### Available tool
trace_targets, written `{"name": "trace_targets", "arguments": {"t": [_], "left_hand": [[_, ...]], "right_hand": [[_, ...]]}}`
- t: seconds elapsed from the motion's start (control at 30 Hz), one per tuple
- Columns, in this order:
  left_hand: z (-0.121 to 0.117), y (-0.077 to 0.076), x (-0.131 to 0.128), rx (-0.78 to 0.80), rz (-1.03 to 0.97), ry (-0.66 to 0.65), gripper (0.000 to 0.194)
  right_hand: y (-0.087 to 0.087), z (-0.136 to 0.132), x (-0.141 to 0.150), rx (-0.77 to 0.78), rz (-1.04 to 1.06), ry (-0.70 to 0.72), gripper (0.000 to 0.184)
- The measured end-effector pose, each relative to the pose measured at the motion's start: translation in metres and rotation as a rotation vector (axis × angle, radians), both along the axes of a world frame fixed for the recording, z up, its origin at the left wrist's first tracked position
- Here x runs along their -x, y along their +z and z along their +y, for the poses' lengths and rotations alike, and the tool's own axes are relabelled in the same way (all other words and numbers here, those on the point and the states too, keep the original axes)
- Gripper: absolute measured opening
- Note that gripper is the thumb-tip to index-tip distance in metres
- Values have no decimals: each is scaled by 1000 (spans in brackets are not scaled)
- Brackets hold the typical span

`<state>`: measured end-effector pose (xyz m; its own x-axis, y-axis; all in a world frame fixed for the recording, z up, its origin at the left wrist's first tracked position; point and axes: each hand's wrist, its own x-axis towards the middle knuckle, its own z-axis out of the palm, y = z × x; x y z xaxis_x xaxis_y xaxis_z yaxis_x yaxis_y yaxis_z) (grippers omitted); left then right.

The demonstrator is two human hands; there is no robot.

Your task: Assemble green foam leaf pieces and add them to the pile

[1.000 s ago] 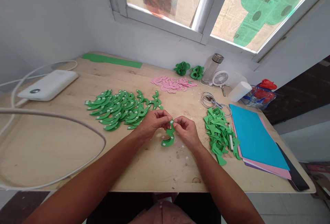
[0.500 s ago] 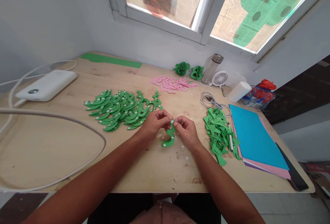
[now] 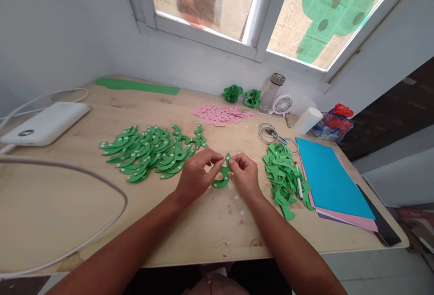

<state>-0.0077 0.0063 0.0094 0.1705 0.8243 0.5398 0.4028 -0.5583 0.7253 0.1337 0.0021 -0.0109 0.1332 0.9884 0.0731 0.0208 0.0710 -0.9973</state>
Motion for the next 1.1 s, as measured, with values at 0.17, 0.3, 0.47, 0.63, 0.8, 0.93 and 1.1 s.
{"name": "trace_targets", "arguments": {"t": [0.17, 0.3, 0.47, 0.63, 0.8, 0.93, 1.1], "left_hand": [[1, -7, -2, -116, 112, 15, 11], [3, -10, -2, -165, 141, 32, 12], [3, -10, 0, -193, 167, 26, 14], [3, -10, 0, -202, 176, 22, 15], [2, -10, 0, -181, 148, 19, 14], [1, -8, -1, -128, 108, 15, 14], [0, -6, -1, -67, 51, 7, 11]], "right_hand": [[4, -7, 0, -172, -319, -75, 11], [7, -11, 1, -328, -494, -100, 8], [6, -12, -1, -459, -650, -79, 9], [6, -12, -2, -504, -726, -77, 9], [7, -12, -1, -539, -745, -75, 9], [8, -12, -1, -544, -731, -75, 10], [8, -13, -1, -532, -718, -75, 10]]}}
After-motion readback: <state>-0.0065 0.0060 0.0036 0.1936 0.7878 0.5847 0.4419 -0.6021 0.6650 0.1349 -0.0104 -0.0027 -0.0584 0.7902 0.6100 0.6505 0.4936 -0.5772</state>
